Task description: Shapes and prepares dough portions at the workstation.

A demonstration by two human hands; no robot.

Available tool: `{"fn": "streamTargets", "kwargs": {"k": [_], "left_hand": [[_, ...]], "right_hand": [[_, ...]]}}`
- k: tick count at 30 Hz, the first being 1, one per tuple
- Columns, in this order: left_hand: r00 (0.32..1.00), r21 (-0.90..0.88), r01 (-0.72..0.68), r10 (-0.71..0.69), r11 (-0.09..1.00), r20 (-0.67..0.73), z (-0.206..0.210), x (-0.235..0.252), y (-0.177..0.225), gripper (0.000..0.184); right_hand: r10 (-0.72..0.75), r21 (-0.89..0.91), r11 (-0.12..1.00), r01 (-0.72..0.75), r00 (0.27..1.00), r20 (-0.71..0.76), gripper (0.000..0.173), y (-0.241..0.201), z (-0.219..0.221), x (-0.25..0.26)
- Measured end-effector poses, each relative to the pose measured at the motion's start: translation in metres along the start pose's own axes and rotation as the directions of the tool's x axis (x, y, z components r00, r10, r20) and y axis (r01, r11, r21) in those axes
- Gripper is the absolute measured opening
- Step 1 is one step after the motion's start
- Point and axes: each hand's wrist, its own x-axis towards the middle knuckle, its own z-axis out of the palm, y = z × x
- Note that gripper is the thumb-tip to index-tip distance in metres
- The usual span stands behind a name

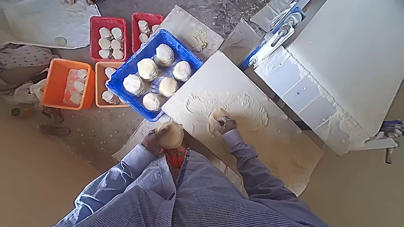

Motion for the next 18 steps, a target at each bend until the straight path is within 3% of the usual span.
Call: {"fn": "streamTargets", "kwargs": {"k": [6,11,14,18], "left_hand": [[0.999,0.010,0.010,-0.010,1.000,-0.047,0.011,-0.013,0.011,0.027],[0.999,0.005,0.008,-0.008,1.000,-0.033,0.012,-0.012,0.010,0.025],[0.999,-0.011,0.027,-0.028,1.000,-0.032,0.012,-0.010,0.008,0.027],[0.999,-0.090,0.029,-0.028,0.996,0.015,0.005,-0.007,0.006,0.032]], "right_hand": [[-0.027,-0.038,0.999,0.030,0.997,0.069,0.028,-0.003,0.004,-0.013],[0.048,0.000,0.999,-0.048,0.997,-0.059,0.048,0.002,-0.020,0.008],[0.089,-0.127,0.989,-0.081,0.995,0.054,0.070,0.010,-0.027,0.037],[0.084,-0.236,0.971,-0.041,0.981,0.174,0.063,0.008,-0.028,0.056]]}}
